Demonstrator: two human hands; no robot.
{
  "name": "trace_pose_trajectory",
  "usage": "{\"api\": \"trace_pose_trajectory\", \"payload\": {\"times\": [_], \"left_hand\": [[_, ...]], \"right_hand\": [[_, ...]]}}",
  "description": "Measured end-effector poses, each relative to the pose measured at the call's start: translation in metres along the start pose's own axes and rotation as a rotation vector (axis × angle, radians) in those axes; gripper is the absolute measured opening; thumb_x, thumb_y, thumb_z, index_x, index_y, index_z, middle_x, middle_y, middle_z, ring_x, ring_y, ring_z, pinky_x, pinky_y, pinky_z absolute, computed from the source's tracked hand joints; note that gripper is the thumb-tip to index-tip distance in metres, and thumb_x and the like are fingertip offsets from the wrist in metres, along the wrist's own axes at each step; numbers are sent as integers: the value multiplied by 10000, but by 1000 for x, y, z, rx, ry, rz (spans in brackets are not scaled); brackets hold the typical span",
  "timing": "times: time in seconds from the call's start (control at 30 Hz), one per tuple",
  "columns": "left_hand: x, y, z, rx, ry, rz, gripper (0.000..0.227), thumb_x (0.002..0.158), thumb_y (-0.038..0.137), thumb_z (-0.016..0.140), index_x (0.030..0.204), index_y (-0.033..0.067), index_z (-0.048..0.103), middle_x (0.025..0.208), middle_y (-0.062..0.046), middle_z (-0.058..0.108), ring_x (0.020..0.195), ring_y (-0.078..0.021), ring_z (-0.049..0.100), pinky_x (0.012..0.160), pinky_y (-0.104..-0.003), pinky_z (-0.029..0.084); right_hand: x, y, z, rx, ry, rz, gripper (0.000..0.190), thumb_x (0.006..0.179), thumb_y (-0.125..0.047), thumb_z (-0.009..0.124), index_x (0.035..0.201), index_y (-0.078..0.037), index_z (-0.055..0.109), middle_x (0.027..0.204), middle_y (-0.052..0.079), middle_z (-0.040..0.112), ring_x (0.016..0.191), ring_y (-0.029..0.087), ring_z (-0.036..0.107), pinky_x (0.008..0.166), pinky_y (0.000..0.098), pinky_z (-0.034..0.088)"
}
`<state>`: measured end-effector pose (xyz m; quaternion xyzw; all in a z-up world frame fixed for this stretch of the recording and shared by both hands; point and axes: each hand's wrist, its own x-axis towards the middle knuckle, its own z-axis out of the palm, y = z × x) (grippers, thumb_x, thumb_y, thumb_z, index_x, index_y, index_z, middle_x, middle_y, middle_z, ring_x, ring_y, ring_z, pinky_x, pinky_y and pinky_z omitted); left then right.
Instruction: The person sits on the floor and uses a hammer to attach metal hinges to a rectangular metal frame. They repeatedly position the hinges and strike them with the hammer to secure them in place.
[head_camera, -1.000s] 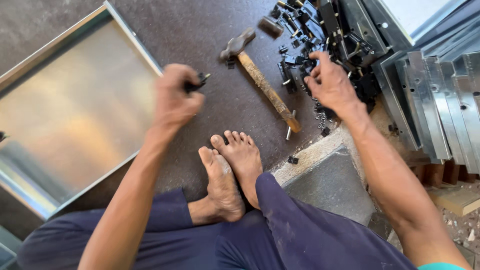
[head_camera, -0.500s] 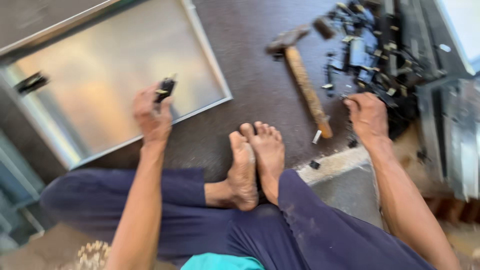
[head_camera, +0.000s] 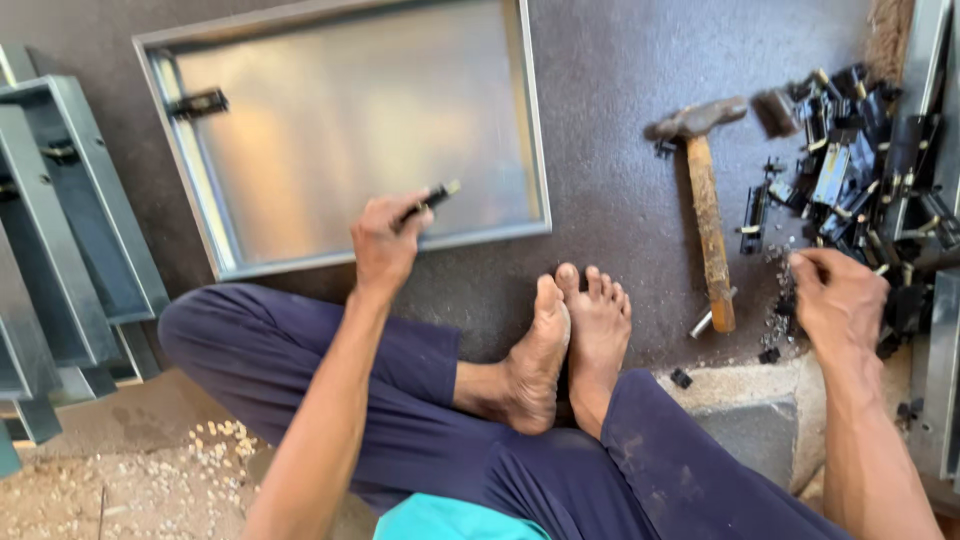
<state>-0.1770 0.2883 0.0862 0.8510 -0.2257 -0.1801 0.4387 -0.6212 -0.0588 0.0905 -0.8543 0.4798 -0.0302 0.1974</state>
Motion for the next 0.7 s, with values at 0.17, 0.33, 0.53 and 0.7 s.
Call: {"api": "trace_pose_trajectory", "payload": {"times": [0.17,0.33,0.53,0.7], "left_hand": [[-16,-14,-5,253,78,270,356,880,113,797,1233,138,760,1100,-105,633,1073,-274,542,880,-371,500],[43,-32,17,418,-68,429,324,904,127,804,1222,134,746,1028,-138,613,982,-307,545,853,-434,456],[150,12,68,182,-48,558,407,822,105,863,1210,74,744,972,-132,618,958,-322,570,850,-440,472],[168,38,84,41,-128,572,348,830,70,862,1160,73,749,937,-100,617,914,-276,583,817,-398,491]], "right_hand": [[-1,-18,-11,75,189,-51,126,1094,-122,727,1115,-26,807,939,113,778,692,145,693,617,279,516],[37,-89,2,221,208,-234,104,1073,-122,748,1083,-42,813,896,87,774,733,123,721,623,205,545],[110,-221,25,424,133,-524,122,1027,-81,821,1133,-32,788,1011,116,768,872,204,739,765,304,592],[162,-268,55,444,108,-683,99,1048,3,750,1144,-20,740,1030,144,728,933,287,710,820,370,564]]}}
